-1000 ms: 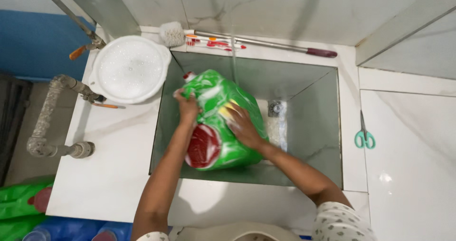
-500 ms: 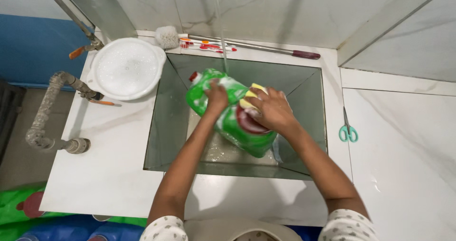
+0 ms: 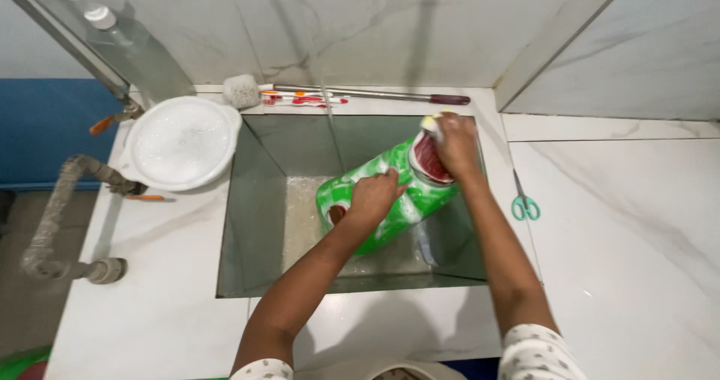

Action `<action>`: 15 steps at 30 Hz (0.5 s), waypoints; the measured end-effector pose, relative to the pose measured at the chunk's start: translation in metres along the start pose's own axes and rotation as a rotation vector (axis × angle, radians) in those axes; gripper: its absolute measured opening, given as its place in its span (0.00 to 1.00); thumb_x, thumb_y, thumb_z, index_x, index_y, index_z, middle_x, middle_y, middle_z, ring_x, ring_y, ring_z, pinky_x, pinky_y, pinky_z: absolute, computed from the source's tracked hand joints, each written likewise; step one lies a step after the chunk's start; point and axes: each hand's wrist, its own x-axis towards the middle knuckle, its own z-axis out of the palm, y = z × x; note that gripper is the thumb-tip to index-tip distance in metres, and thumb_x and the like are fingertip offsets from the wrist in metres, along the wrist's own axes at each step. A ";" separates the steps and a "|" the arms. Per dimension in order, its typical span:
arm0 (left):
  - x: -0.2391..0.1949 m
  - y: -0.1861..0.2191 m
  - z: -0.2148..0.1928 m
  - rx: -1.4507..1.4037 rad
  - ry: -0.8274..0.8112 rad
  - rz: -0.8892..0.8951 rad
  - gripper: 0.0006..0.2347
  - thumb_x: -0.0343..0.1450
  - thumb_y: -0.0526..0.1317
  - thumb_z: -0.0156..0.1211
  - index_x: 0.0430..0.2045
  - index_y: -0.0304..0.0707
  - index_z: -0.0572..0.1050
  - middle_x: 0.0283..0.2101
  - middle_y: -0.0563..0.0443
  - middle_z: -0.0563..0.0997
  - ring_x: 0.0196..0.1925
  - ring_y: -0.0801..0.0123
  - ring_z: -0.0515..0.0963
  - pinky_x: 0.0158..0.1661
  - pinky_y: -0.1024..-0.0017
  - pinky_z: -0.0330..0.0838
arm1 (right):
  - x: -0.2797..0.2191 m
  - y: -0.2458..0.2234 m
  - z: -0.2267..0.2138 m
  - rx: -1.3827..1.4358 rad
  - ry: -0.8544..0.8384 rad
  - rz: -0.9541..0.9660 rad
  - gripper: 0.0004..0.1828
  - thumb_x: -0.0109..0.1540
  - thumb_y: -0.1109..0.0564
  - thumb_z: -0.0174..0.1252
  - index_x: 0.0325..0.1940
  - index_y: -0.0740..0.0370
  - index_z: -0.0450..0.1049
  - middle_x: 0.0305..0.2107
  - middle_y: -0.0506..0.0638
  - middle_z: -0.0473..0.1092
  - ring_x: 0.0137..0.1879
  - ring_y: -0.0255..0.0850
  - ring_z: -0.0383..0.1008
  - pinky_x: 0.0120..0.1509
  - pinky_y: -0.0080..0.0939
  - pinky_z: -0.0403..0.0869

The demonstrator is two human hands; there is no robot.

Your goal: The person washes a green plastic jerrycan in a sink. They use a sponge to scrub the exterior, then a toothbrush to clean the opening and handle area. Finally, they use a long-handled brush to scrub the inside of the container.

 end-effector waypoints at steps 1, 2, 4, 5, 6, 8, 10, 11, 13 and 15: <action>-0.001 0.002 0.002 -0.017 -0.030 -0.025 0.19 0.71 0.55 0.59 0.36 0.34 0.73 0.26 0.44 0.83 0.29 0.54 0.85 0.28 0.58 0.79 | 0.002 -0.010 0.004 0.006 -0.010 0.040 0.23 0.56 0.62 0.61 0.57 0.57 0.78 0.51 0.57 0.73 0.59 0.57 0.68 0.65 0.61 0.66; 0.000 0.000 0.002 -0.033 -0.059 -0.050 0.19 0.71 0.55 0.59 0.36 0.34 0.73 0.26 0.43 0.83 0.28 0.54 0.85 0.28 0.58 0.79 | -0.002 -0.025 0.006 0.005 -0.121 -0.090 0.20 0.54 0.59 0.62 0.51 0.57 0.79 0.48 0.56 0.75 0.58 0.56 0.70 0.64 0.62 0.66; 0.001 -0.014 -0.006 -0.021 -0.065 -0.056 0.20 0.71 0.56 0.59 0.36 0.34 0.73 0.25 0.42 0.83 0.27 0.52 0.85 0.27 0.58 0.78 | 0.003 -0.059 0.010 0.015 -0.312 -0.351 0.15 0.50 0.54 0.65 0.40 0.58 0.81 0.42 0.53 0.77 0.55 0.54 0.72 0.62 0.64 0.66; -0.010 -0.017 -0.008 -0.008 -0.065 -0.038 0.20 0.72 0.56 0.59 0.35 0.34 0.73 0.25 0.42 0.83 0.27 0.52 0.84 0.27 0.57 0.78 | 0.017 -0.054 0.003 -0.001 -0.335 -0.257 0.14 0.53 0.51 0.65 0.40 0.57 0.82 0.42 0.55 0.77 0.54 0.55 0.73 0.61 0.63 0.68; -0.022 -0.020 -0.010 0.006 -0.065 -0.021 0.20 0.72 0.57 0.59 0.34 0.34 0.73 0.24 0.42 0.83 0.27 0.52 0.84 0.27 0.57 0.78 | 0.046 -0.039 -0.007 -0.016 -0.359 -0.163 0.14 0.55 0.48 0.64 0.40 0.57 0.82 0.42 0.57 0.78 0.52 0.56 0.73 0.60 0.61 0.69; -0.056 -0.018 -0.016 0.008 -0.064 -0.019 0.20 0.72 0.57 0.59 0.33 0.35 0.73 0.23 0.42 0.82 0.25 0.52 0.84 0.26 0.57 0.77 | 0.036 -0.036 -0.008 0.054 -0.420 -0.098 0.16 0.54 0.45 0.64 0.40 0.57 0.83 0.40 0.59 0.78 0.50 0.58 0.74 0.58 0.59 0.71; -0.041 -0.029 -0.028 0.031 0.002 0.031 0.21 0.70 0.58 0.60 0.35 0.34 0.74 0.22 0.42 0.82 0.22 0.51 0.83 0.23 0.57 0.77 | 0.036 -0.047 0.005 0.200 -0.409 -0.167 0.20 0.47 0.45 0.65 0.38 0.56 0.84 0.39 0.59 0.78 0.48 0.59 0.75 0.57 0.58 0.72; -0.050 -0.027 -0.030 0.036 0.004 0.040 0.22 0.69 0.57 0.61 0.37 0.32 0.74 0.20 0.41 0.82 0.20 0.51 0.82 0.21 0.56 0.76 | 0.037 -0.053 0.021 0.203 -0.531 -0.215 0.19 0.50 0.44 0.64 0.39 0.57 0.84 0.39 0.59 0.78 0.48 0.58 0.76 0.57 0.56 0.73; -0.068 -0.029 -0.032 0.025 -0.002 0.035 0.22 0.69 0.57 0.61 0.37 0.32 0.75 0.20 0.41 0.81 0.19 0.50 0.82 0.20 0.56 0.76 | 0.035 -0.065 0.063 0.221 -0.783 -0.307 0.19 0.56 0.43 0.62 0.40 0.58 0.82 0.41 0.58 0.78 0.49 0.58 0.78 0.58 0.53 0.75; -0.067 -0.048 -0.039 0.008 0.023 0.022 0.20 0.72 0.57 0.60 0.30 0.35 0.74 0.22 0.40 0.81 0.22 0.50 0.82 0.23 0.57 0.76 | 0.051 -0.021 0.073 0.426 -0.783 -0.141 0.19 0.60 0.44 0.60 0.45 0.59 0.82 0.43 0.59 0.78 0.51 0.56 0.78 0.59 0.51 0.74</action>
